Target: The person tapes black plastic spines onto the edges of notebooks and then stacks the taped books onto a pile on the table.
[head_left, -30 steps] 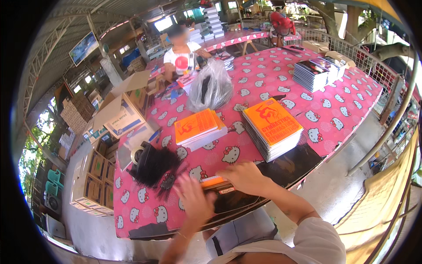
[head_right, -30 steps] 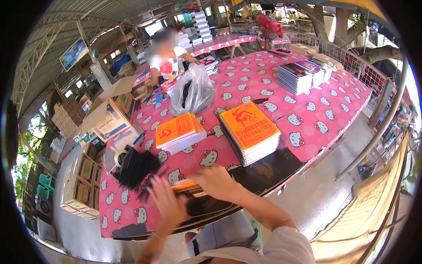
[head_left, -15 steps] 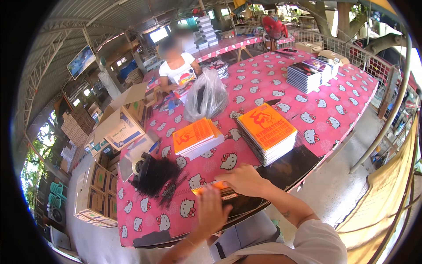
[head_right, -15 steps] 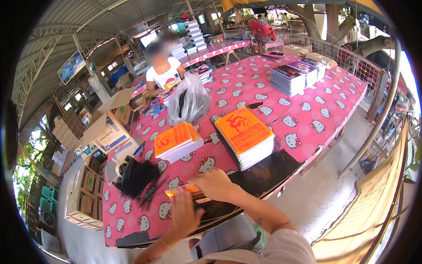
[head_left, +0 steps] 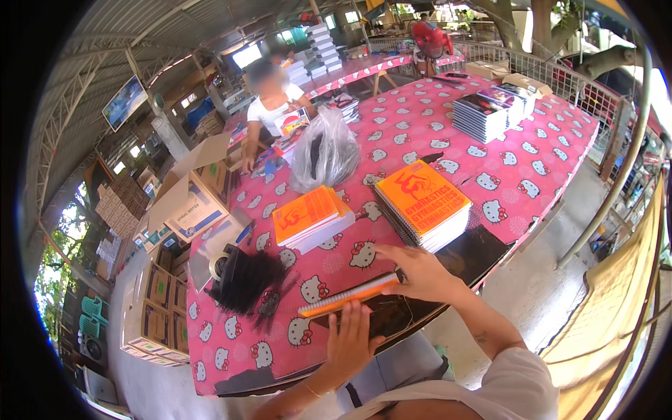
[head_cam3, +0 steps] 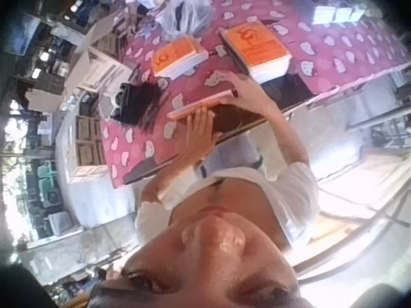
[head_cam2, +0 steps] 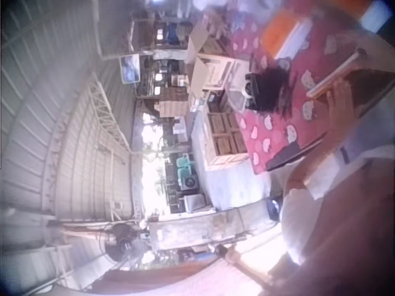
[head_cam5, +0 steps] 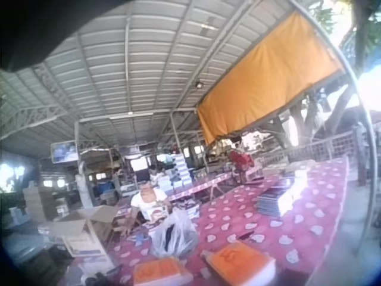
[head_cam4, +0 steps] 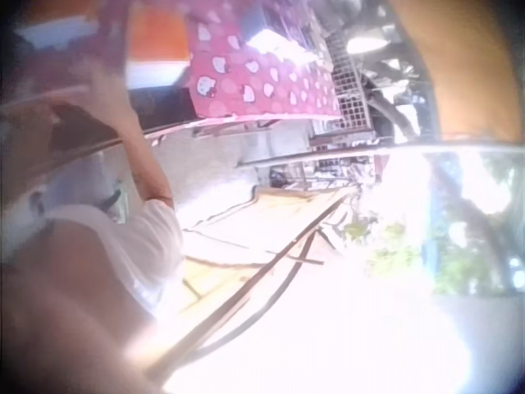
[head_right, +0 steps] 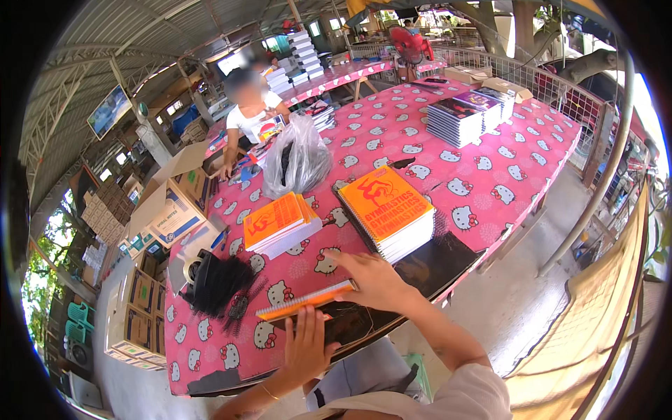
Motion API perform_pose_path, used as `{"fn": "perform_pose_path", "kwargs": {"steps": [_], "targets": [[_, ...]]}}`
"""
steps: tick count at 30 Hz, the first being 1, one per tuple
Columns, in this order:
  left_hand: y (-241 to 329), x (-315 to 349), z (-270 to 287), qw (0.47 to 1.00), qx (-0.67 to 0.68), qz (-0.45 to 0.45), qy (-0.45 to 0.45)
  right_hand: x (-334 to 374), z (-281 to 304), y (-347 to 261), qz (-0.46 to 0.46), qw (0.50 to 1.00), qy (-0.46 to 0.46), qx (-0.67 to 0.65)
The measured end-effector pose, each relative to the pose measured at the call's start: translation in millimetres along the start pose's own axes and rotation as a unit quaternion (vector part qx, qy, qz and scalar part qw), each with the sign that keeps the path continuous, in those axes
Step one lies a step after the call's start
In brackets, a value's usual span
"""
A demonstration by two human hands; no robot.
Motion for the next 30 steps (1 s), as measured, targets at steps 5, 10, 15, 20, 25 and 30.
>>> {"fn": "perform_pose_path", "kwargs": {"steps": [5,10,15,20,25,30], "targets": [[-26.4,-51.9,20.9,0.985,-0.164,0.060,-0.003,43.8,-64.7,46.3,-0.191,0.864,0.080,-0.460],[-32.7,-71.8,19.8,0.993,-0.087,0.017,0.077,42.4,-74.1,46.7,-0.210,0.895,0.057,-0.390],[-15.1,-23.3,-2.7,0.996,-0.036,-0.027,-0.072,27.9,-73.1,34.3,-0.167,0.898,0.046,-0.404],[-48.4,-104.2,36.1,0.978,-0.165,0.068,0.108,30.8,-75.3,35.9,-0.206,0.895,0.040,-0.393],[-17.9,-35.4,-8.2,0.996,-0.020,-0.082,0.008,25.6,-66.6,34.8,-0.138,0.940,-0.004,-0.313],[-18.6,-39.1,-10.9,0.994,-0.081,-0.026,0.067,27.1,-66.9,29.9,-0.166,0.943,-0.004,-0.289]]}}
Point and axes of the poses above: each hand's wrist, its own x-axis away from the middle knuckle, its own z-axis out of the back of the hand, y = z × x, the point moved 5 cm from there along -x, towards the middle knuckle, and after that the axes turned 12 degrees about z, right-handed, at the moved point
